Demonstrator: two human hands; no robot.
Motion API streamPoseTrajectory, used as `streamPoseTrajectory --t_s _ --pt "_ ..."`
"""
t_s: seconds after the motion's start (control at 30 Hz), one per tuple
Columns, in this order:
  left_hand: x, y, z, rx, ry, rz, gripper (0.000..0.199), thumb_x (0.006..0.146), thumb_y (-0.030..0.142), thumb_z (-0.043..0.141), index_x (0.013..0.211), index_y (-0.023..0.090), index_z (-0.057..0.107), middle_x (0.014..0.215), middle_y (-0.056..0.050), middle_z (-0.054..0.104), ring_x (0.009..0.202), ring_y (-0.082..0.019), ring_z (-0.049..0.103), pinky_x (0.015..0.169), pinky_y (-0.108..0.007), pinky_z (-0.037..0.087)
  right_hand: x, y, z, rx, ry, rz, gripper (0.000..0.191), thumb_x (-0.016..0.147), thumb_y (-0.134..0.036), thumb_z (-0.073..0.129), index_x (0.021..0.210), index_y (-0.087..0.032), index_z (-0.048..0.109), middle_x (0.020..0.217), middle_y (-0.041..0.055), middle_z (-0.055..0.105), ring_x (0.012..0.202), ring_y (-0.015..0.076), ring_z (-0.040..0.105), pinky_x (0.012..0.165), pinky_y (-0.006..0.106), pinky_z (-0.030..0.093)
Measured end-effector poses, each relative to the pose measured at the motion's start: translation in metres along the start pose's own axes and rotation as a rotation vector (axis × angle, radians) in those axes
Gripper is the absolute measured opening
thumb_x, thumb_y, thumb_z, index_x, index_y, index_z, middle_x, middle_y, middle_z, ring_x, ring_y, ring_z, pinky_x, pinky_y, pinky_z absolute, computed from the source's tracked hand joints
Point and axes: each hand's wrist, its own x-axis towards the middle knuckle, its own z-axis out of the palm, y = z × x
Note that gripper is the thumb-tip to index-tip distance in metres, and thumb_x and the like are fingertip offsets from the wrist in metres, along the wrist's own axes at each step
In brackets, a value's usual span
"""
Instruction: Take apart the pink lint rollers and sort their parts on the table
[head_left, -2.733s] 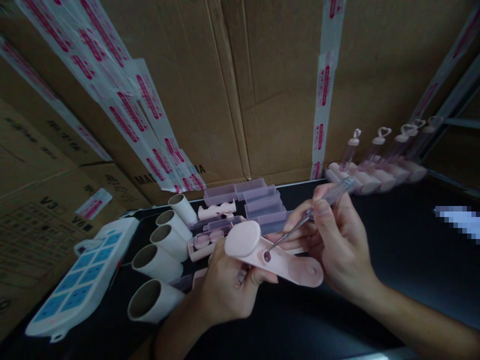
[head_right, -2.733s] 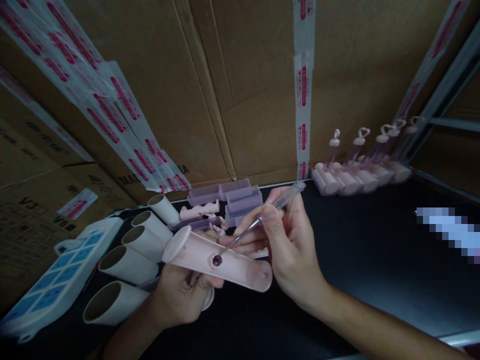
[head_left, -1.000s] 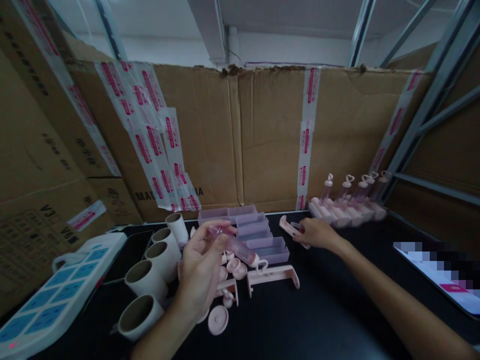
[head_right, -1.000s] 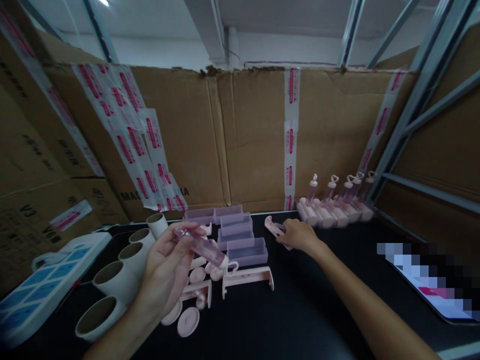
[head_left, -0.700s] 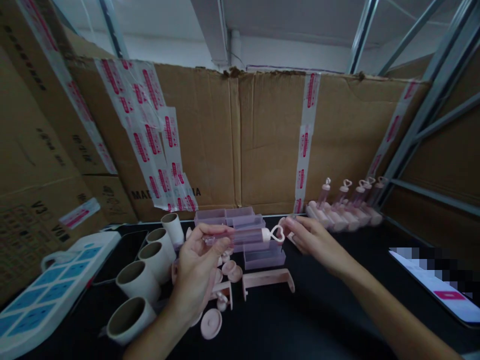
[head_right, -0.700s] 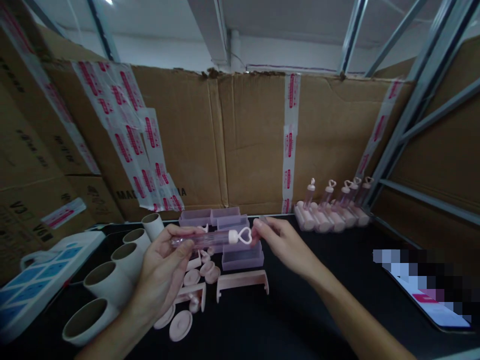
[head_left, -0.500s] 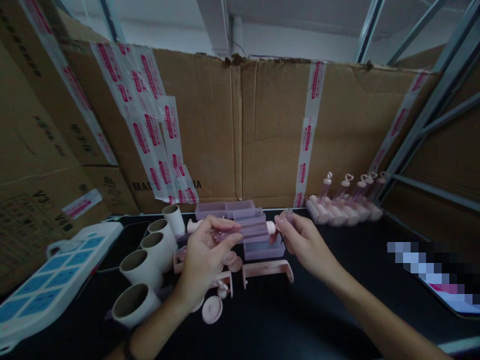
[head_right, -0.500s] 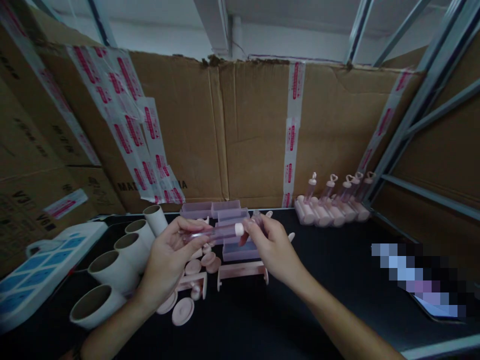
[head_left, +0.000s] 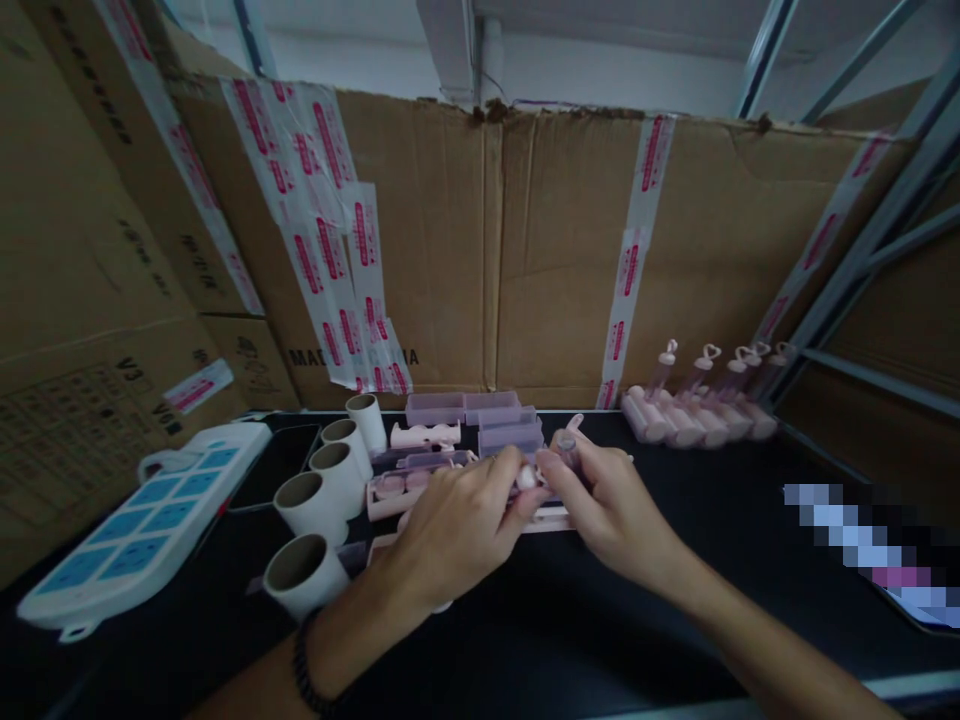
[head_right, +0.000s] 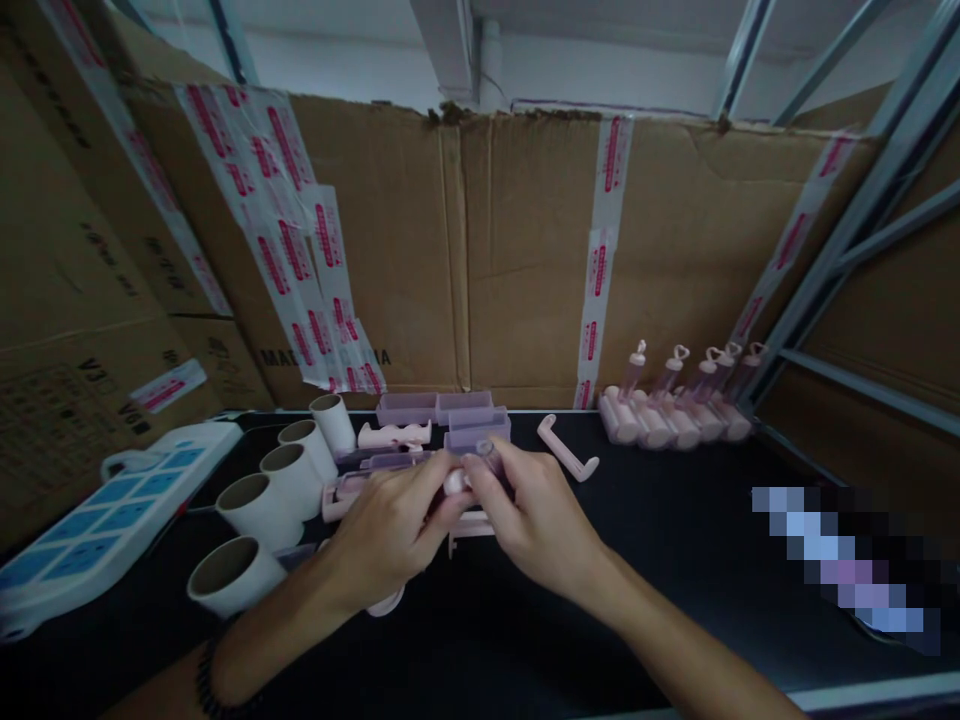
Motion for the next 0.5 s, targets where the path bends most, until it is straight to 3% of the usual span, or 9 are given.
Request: streamPoseTrajectory --t_s 0.17,0.23,0.3,0.37,0.43,0.5 --pt "0.009 0.015 -0.02 -0.411 -0.205 -0.009 0.024 0.099 0.042 0.057 0.091 0.02 0.061 0.078 0.0 0.066 0.071 -0.018 0.062 0.064 -0.026 0.04 -0.013 0.003 -0.017 -0.058 -0.149 -0.167 0.024 0.103 -0.027 0.046 0.079 -0.021 0.05 0.067 -0.0024 0.053 0.058 0.0114 0.048 0.059 0.026 0.038" --pt "0.01 0.015 -0.025 -0.618 -0.341 -0.016 0.026 0.094 0.045 0.064 0.086 0.019 0.062 0.074 0.002 0.062 0.067 -0.015 0.057 0.061 -0.024 0.039 -0.017 0.005 -0.026 -0.05 -0.213 -0.26 0.019 0.101 -0.024 0.048 0.083 -0.021 0.053 0.072 -0.0004 0.059 0.06 0.012 0.052 0.059 0.026 0.04" --pt "0.008 0.008 -0.03 -0.838 -0.563 -0.079 0.038 0.089 0.054 0.067 0.077 0.02 0.057 0.063 0.005 0.053 0.055 -0.012 0.048 0.052 -0.023 0.035 -0.02 0.007 -0.039 -0.018 -0.171 -0.323 0.015 0.101 -0.021 0.048 0.088 -0.022 0.056 0.078 0.001 0.065 0.062 0.0124 0.057 0.059 0.025 0.042" --pt "0.002 -0.001 -0.033 -0.978 -0.752 -0.197 0.049 0.085 0.066 0.064 0.071 0.021 0.05 0.056 0.007 0.042 0.045 -0.011 0.038 0.043 -0.023 0.029 -0.023 0.008 -0.057 -0.021 -0.042 -0.341 0.014 0.101 -0.018 0.047 0.094 -0.023 0.057 0.084 0.0017 0.069 0.066 0.0125 0.061 0.06 0.025 0.044" --pt "-0.005 -0.01 -0.035 -0.887 -0.678 -0.259 0.045 0.082 0.063 0.069 0.075 0.021 0.053 0.061 0.006 0.048 0.049 -0.012 0.044 0.045 -0.023 0.032 -0.025 0.01 -0.072 -0.107 -0.022 -0.33 0.013 0.101 -0.017 0.048 0.097 -0.024 0.059 0.089 0.0025 0.072 0.069 0.0132 0.064 0.062 0.026 0.044" --pt "-0.011 -0.017 -0.034 -0.672 -0.477 -0.254 0.03 0.086 0.05 0.07 0.091 0.022 0.06 0.076 0.002 0.06 0.064 -0.015 0.057 0.056 -0.023 0.041 -0.03 0.012 -0.077 -0.234 -0.171 -0.256 0.012 0.101 -0.02 0.05 0.096 -0.023 0.06 0.089 0.003 0.072 0.071 0.0145 0.065 0.064 0.027 0.044"
